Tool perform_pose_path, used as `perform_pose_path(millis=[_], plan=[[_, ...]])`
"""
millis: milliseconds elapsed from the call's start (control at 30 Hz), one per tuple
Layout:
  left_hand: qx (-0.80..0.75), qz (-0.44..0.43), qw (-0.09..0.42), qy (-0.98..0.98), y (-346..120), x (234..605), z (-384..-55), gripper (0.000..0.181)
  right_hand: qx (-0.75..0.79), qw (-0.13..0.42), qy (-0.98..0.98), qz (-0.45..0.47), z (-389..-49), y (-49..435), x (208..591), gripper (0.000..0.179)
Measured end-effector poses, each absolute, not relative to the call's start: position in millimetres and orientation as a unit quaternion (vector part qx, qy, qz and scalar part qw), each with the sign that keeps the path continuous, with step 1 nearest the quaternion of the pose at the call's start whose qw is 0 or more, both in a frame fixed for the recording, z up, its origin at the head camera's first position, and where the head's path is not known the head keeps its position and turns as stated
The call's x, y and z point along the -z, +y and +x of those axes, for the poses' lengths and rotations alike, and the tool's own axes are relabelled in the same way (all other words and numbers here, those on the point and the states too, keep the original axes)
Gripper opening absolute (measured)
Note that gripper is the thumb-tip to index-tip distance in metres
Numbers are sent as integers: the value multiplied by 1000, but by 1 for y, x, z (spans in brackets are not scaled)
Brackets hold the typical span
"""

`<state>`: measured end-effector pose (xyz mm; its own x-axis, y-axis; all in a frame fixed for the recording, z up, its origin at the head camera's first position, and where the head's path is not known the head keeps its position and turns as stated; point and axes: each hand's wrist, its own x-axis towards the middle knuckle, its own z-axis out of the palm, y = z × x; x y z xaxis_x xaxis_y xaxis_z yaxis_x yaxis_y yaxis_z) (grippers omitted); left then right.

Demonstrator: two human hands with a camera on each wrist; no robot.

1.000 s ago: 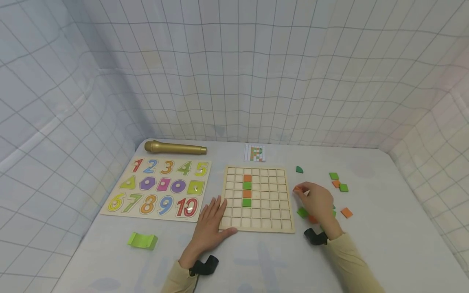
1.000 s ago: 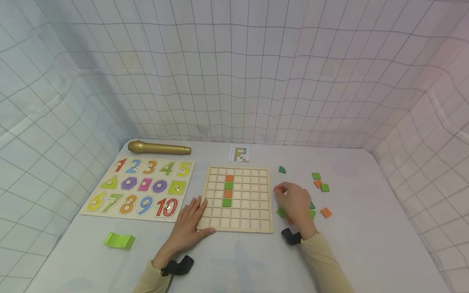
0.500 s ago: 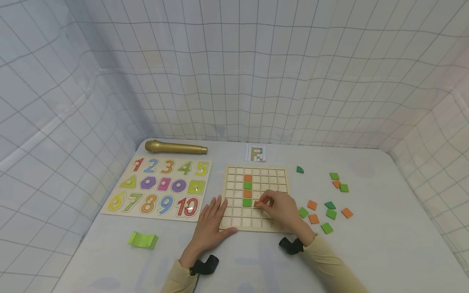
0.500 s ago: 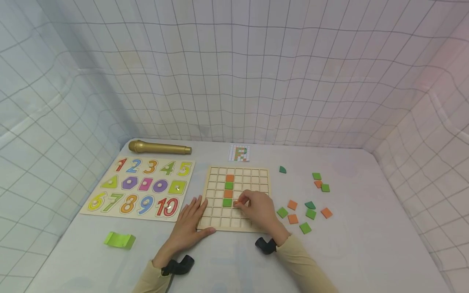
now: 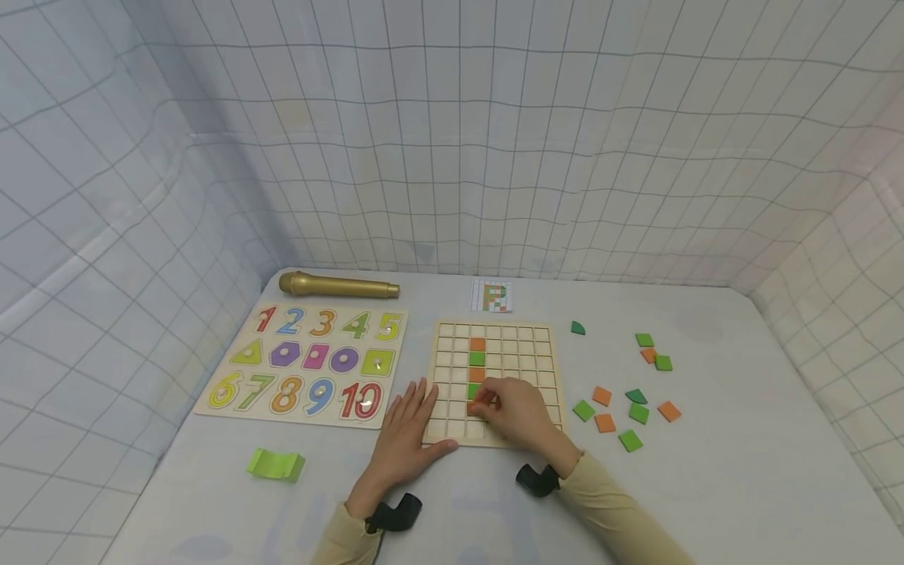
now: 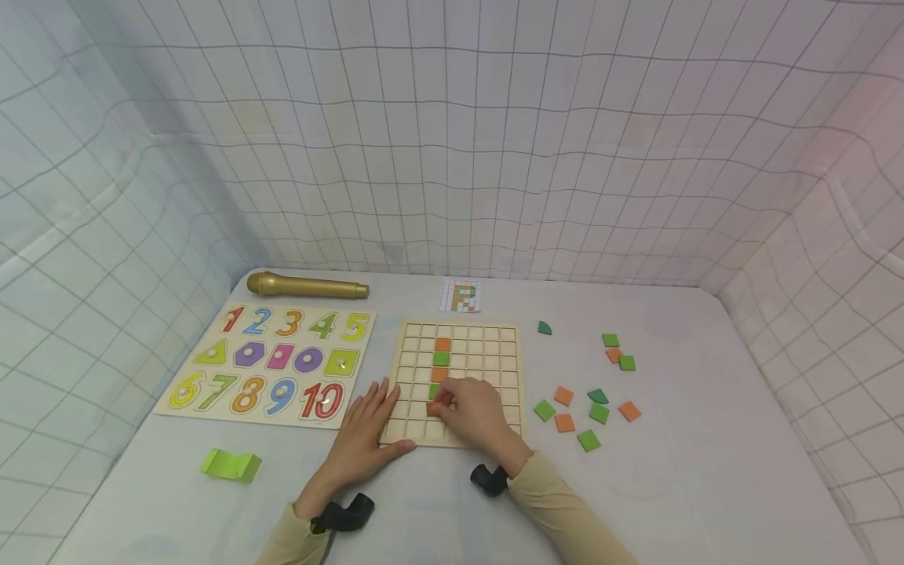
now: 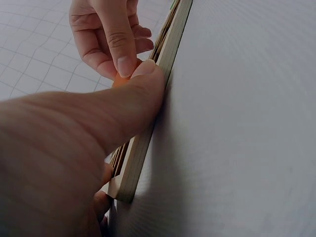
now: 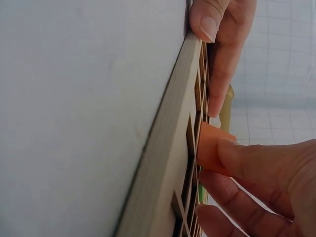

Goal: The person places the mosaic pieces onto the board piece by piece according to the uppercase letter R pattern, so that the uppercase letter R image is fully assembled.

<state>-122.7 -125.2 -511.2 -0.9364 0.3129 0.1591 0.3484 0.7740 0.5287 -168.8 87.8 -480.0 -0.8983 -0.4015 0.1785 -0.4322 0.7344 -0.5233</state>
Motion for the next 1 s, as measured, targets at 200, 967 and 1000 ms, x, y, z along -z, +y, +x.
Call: perform_pose_path(millis=[200, 967, 1000], plan=[[280, -177, 37, -943, -125, 513, -123, 86, -298, 8, -928, 222, -169, 89, 480, 6], [278, -167, 24, -946, -125, 514, -123, 87, -301, 8, -921, 248, -169, 93, 479, 6], [278, -166, 23, -946, -125, 515, -123, 87, -299, 6, -921, 250, -169, 93, 478, 5]])
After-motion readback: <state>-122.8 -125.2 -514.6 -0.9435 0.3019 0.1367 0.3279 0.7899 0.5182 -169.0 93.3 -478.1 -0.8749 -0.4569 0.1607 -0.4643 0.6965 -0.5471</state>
